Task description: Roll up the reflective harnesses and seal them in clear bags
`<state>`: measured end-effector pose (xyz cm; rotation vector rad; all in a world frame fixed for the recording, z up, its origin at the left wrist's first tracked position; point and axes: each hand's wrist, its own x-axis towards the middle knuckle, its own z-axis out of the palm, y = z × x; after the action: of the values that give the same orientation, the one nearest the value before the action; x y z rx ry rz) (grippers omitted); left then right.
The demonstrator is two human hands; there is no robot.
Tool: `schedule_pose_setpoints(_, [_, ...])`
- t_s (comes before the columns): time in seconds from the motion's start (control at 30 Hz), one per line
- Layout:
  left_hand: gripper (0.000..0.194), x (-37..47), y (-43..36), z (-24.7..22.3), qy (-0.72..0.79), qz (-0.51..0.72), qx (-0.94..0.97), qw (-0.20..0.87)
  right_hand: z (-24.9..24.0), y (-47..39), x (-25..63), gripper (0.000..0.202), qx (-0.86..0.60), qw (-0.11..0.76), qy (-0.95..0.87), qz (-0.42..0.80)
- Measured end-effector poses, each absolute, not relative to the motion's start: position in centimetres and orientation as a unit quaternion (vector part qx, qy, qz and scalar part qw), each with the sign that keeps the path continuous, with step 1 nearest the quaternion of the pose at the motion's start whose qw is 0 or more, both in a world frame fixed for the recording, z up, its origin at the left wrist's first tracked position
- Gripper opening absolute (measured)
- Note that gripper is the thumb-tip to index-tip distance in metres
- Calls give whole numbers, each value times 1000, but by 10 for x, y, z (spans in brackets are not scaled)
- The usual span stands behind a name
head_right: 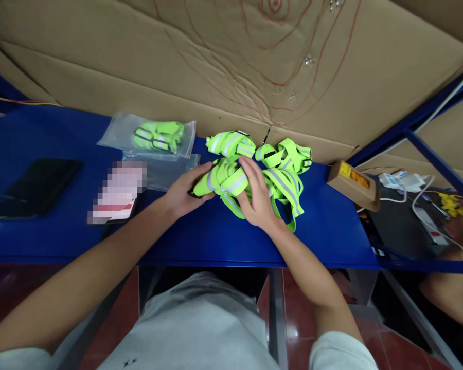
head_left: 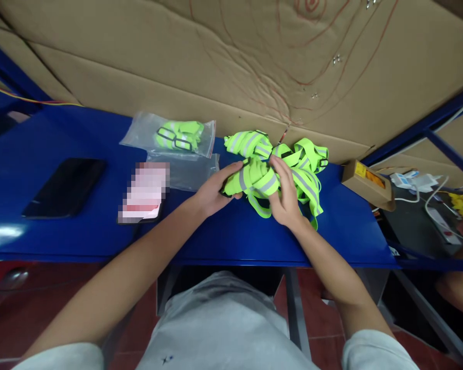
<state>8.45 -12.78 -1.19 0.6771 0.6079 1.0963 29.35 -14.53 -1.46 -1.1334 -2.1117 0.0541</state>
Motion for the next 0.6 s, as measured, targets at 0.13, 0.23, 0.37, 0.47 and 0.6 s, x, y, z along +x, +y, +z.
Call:
schedule_pose_setpoints(0.13, [28,85,-131,-10,266,498,333,755,-5,-145,305,65,-383,438,-803,131])
schedule_pose_setpoints(0.23, [31,88,-129,-16,301,504,310,748,-3,-138,310,69,-365,476,-781,172])
schedule_pose_setpoints(0.37, [28,91,-131,-15,365,491,335,717,-7,-134,303,59,-368,390,-834,132])
schedule_pose_setpoints(0.47, [33,79,-153,-2,404,456,397,687,-14,-134,298,49,-320,372,-861,135])
schedule_pose_setpoints(0.6, [55,26,-205,6,483,472,565,474,-22,-134,297,34,-320,414,-839,149])
